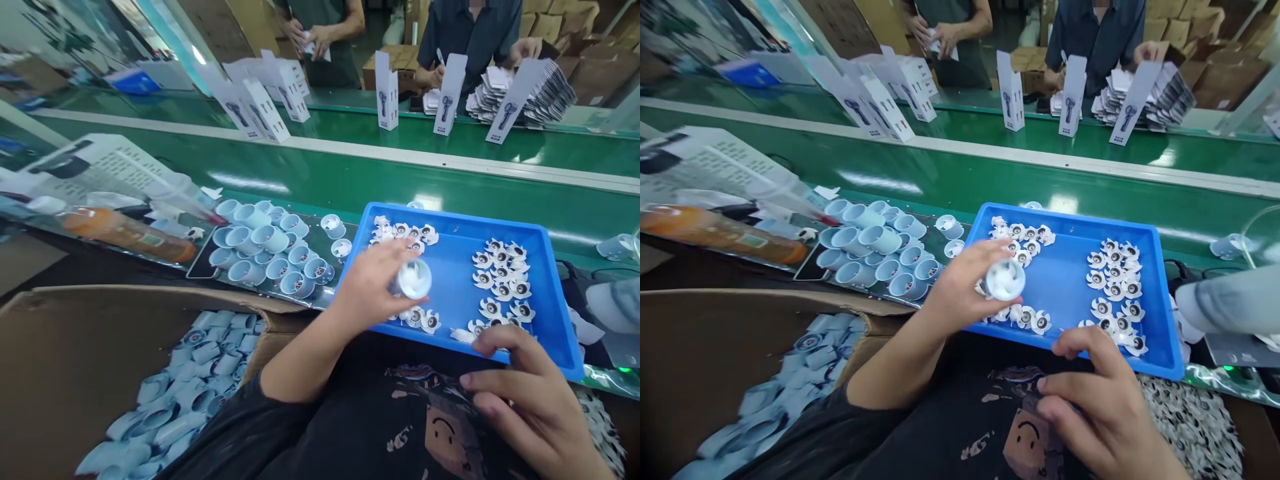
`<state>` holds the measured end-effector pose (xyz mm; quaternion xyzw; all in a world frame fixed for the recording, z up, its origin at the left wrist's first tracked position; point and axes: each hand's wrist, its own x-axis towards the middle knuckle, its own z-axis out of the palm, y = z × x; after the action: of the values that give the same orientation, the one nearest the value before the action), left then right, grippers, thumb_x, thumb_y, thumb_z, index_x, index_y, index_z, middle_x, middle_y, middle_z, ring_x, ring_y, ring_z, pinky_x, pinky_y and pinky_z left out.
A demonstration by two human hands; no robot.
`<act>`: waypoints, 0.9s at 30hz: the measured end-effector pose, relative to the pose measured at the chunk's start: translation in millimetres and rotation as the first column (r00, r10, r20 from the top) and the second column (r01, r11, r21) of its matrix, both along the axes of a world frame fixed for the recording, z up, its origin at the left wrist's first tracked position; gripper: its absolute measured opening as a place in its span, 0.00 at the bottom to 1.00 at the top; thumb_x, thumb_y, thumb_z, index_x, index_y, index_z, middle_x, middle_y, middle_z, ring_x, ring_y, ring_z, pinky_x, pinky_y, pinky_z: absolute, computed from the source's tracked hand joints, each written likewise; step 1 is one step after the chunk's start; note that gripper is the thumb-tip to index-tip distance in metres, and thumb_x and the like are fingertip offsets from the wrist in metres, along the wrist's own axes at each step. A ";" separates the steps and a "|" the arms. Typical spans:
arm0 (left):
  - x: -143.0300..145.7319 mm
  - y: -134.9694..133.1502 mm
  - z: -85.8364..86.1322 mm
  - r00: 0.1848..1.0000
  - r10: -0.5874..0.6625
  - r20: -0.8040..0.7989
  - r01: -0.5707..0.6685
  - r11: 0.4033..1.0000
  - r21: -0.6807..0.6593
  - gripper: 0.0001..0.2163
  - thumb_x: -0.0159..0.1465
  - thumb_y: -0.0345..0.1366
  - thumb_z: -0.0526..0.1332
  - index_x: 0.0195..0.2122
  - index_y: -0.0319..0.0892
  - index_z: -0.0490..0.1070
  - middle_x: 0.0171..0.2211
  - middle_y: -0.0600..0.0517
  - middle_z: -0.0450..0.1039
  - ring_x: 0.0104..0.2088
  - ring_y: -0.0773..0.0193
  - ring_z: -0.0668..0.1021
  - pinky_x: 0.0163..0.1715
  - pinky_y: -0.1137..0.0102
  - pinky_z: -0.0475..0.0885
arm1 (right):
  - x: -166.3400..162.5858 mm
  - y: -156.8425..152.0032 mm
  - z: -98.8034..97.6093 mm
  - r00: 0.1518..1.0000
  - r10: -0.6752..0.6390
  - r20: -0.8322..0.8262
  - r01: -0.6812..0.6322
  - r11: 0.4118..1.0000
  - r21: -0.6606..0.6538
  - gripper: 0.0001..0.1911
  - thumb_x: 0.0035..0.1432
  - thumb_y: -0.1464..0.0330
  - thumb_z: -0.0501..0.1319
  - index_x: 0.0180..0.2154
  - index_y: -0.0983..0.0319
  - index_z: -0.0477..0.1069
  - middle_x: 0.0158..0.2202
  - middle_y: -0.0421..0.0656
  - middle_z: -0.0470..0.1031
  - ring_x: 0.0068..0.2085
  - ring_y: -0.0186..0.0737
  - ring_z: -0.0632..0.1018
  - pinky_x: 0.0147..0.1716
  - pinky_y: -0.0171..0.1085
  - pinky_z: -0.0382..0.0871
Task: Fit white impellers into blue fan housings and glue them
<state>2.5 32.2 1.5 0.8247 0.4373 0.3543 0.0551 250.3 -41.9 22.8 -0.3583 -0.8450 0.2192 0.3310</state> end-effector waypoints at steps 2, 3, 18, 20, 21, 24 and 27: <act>-20.2 34.1 8.1 0.965 0.264 0.012 -0.264 0.965 -0.002 0.23 0.54 0.49 0.70 0.47 0.43 0.73 0.52 0.43 0.71 0.53 0.48 0.74 0.56 0.52 0.69 | 7.4 -2.9 -1.8 0.997 -0.056 -0.047 0.059 0.997 0.046 0.08 0.68 0.66 0.57 0.40 0.56 0.76 0.46 0.46 0.66 0.45 0.40 0.73 0.42 0.36 0.71; -31.6 54.9 11.6 0.919 0.393 0.010 -0.393 0.919 -0.037 0.23 0.54 0.48 0.70 0.47 0.43 0.73 0.51 0.43 0.70 0.52 0.48 0.74 0.55 0.53 0.69 | 9.5 -2.8 -4.8 0.994 -0.094 -0.061 0.097 0.993 0.060 0.08 0.67 0.67 0.58 0.41 0.57 0.76 0.46 0.45 0.67 0.43 0.39 0.74 0.41 0.35 0.71; -121.7 191.1 2.1 0.661 0.470 -0.586 -0.733 0.572 -0.368 0.40 0.52 0.37 0.65 0.67 0.40 0.55 0.67 0.37 0.55 0.63 0.44 0.66 0.59 0.59 0.65 | 19.1 -11.4 -32.0 0.988 -0.154 -0.006 0.153 0.977 0.146 0.08 0.69 0.66 0.56 0.41 0.58 0.73 0.50 0.45 0.68 0.41 0.34 0.78 0.39 0.28 0.75; -142.1 177.8 22.3 0.674 0.426 -0.604 -0.710 0.600 -0.369 0.33 0.58 0.37 0.60 0.66 0.45 0.58 0.65 0.44 0.61 0.61 0.52 0.70 0.58 0.65 0.66 | 26.7 -11.1 -38.1 0.988 -0.154 -0.003 0.153 0.976 0.156 0.08 0.69 0.65 0.56 0.41 0.58 0.74 0.50 0.46 0.69 0.41 0.35 0.78 0.40 0.28 0.76; -154.4 168.1 32.2 0.674 0.397 -0.624 -0.707 0.591 -0.388 0.29 0.58 0.37 0.58 0.63 0.46 0.64 0.60 0.47 0.69 0.57 0.54 0.74 0.55 0.67 0.68 | 30.8 -10.1 -42.6 0.989 -0.148 -0.010 0.148 0.976 0.157 0.08 0.68 0.65 0.56 0.41 0.58 0.74 0.50 0.47 0.69 0.41 0.36 0.78 0.40 0.29 0.76; -186.0 130.6 49.5 0.643 0.311 -0.699 -0.732 0.517 -0.444 0.19 0.55 0.40 0.61 0.48 0.45 0.77 0.44 0.48 0.80 0.45 0.52 0.81 0.47 0.66 0.73 | 38.3 -3.6 -56.7 0.994 -0.105 -0.042 0.110 0.983 0.147 0.08 0.67 0.65 0.57 0.42 0.58 0.74 0.51 0.48 0.69 0.41 0.39 0.78 0.39 0.31 0.77; -195.6 94.5 42.1 0.605 0.294 -0.740 -0.750 0.523 -0.405 0.23 0.52 0.42 0.64 0.50 0.45 0.76 0.54 0.44 0.75 0.54 0.47 0.75 0.54 0.62 0.68 | 33.0 5.8 -61.7 0.997 -0.050 -0.051 0.057 0.988 0.144 0.08 0.67 0.65 0.58 0.43 0.57 0.75 0.50 0.48 0.70 0.40 0.40 0.79 0.37 0.33 0.78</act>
<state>-193.1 126.7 43.6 0.6223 0.7685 -0.1089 0.1013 283.4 -36.2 -38.9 -0.3505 -0.8407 0.1565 0.3820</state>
